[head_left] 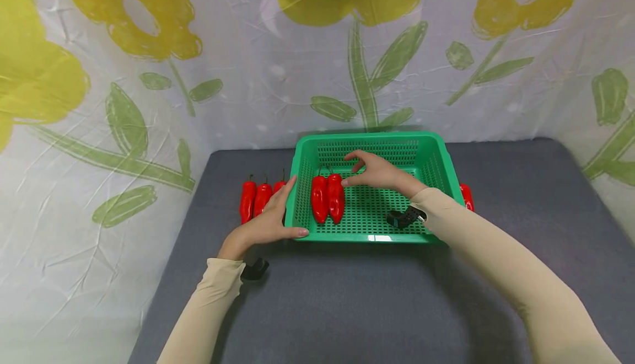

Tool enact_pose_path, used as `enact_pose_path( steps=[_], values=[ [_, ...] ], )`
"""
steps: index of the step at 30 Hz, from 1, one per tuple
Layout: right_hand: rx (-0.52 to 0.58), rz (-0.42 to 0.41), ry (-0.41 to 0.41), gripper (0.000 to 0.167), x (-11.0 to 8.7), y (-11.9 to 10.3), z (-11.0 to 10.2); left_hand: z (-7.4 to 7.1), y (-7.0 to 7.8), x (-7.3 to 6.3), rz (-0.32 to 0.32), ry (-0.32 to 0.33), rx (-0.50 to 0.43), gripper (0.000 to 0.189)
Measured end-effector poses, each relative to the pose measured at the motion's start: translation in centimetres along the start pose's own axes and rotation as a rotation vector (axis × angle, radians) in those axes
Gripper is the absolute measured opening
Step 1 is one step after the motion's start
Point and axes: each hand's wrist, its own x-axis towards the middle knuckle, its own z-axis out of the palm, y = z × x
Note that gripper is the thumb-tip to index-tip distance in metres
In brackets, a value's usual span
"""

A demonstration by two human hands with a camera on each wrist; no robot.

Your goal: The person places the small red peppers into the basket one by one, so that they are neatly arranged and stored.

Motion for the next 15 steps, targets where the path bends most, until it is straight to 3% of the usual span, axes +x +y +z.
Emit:
enact_pose_path(
  steps=[6,15],
  values=[
    [0.037,-0.013,0.012,0.073,-2.9,-0.5,-2.8,0.0,-0.1,0.0,0.002,0.003,-0.002,0.12],
    [0.043,-0.028,0.092,0.071,-7.6,-0.8,-6.6,0.1,-0.1,0.1,0.002,0.003,-0.007,0.121]
  ],
)
